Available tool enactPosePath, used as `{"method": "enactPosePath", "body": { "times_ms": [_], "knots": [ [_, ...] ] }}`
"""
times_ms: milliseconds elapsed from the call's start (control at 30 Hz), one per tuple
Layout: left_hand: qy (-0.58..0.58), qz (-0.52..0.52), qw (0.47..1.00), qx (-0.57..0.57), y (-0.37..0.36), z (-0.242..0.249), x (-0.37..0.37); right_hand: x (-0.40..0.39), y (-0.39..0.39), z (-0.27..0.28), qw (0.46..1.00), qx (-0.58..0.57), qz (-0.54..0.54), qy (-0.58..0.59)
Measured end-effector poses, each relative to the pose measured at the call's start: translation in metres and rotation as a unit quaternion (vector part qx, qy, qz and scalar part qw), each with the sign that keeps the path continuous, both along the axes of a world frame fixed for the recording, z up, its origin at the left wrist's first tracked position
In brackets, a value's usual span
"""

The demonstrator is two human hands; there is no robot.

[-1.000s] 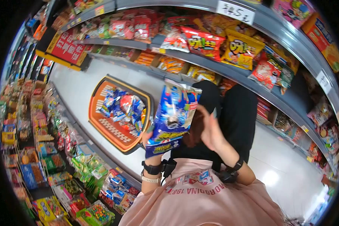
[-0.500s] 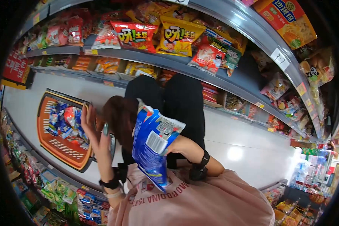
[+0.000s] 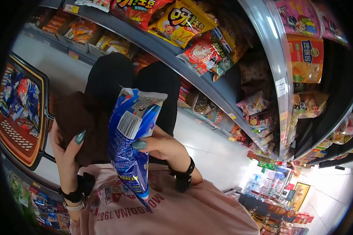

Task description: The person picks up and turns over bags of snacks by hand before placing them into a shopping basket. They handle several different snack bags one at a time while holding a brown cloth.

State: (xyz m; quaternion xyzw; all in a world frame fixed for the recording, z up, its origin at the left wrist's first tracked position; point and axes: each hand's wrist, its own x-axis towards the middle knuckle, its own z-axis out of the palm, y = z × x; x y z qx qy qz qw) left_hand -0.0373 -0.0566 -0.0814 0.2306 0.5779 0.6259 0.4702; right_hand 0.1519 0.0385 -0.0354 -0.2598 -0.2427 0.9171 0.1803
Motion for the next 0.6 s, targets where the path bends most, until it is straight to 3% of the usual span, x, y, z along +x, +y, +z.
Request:
{"method": "enactPosePath", "body": {
  "times_ms": [100,300,433,533,567,600],
  "knots": [
    [0.002,0.041,0.999,-0.026,0.004,0.011,0.003,0.001,-0.001,0.007,0.999,-0.022,-0.029,-0.018],
    [0.008,-0.004,1.0,-0.024,0.01,0.022,0.003,0.008,0.005,0.025,0.994,-0.055,-0.025,-0.095],
    [-0.017,-0.014,0.999,-0.023,0.01,0.025,0.004,0.008,0.0,0.042,0.991,0.001,-0.033,-0.131],
    [-0.027,-0.027,0.999,-0.013,0.007,0.026,0.003,0.02,0.004,0.042,0.982,0.092,0.089,-0.14],
    [-0.048,-0.039,0.998,-0.008,0.006,0.027,0.003,0.029,0.006,0.031,0.944,0.277,0.12,-0.136],
    [-0.046,-0.039,0.998,-0.008,0.009,0.029,0.005,0.038,0.007,0.024,0.965,0.209,0.115,-0.108]
  ]
}}
